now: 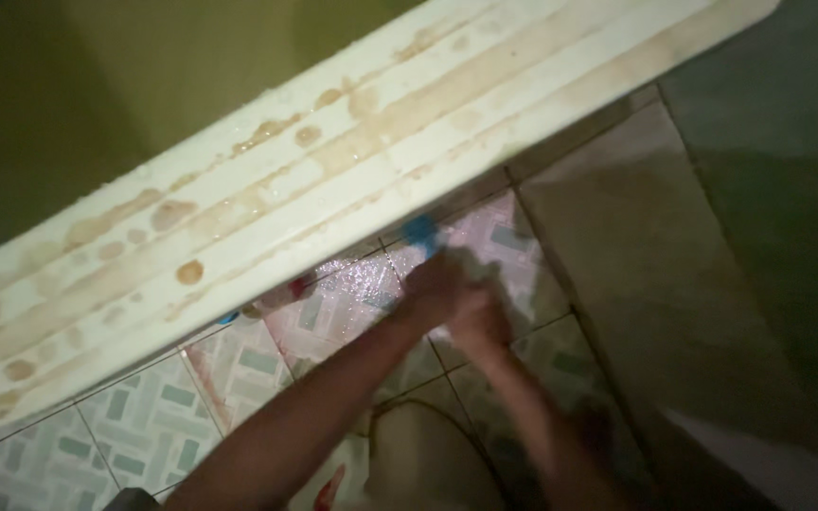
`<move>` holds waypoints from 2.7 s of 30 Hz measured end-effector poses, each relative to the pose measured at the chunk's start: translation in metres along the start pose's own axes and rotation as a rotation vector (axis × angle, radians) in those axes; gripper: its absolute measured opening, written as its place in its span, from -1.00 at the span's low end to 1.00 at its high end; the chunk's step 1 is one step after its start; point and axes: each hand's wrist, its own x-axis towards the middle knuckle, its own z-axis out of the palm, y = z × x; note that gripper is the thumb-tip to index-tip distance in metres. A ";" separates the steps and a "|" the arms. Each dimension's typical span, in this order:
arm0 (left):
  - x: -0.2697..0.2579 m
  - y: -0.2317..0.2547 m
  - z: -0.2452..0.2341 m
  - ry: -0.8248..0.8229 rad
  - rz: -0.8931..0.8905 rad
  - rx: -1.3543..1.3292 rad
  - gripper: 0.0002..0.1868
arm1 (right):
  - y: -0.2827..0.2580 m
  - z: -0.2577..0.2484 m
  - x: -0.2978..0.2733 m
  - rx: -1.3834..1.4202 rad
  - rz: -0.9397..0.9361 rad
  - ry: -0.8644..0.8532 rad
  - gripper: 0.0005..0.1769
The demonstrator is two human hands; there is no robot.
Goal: The person scrubs the tiled bathroom floor using a blue scrub brush and a pink cleaning solution. They apply the solution from a small bottle and scrub around the toilet base and along the wall edges.
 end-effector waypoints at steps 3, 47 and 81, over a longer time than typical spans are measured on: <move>-0.028 -0.014 -0.023 -0.050 -0.042 -0.025 -0.26 | -0.031 0.010 -0.017 -0.018 -0.033 -0.189 -0.59; -0.102 0.146 -0.107 -0.049 -0.018 0.422 0.09 | -0.049 -0.206 -0.060 -0.623 0.092 -0.064 -0.19; -0.073 0.137 -0.110 0.245 0.051 0.433 0.07 | 0.051 -0.101 0.030 -0.228 -0.100 0.256 -0.53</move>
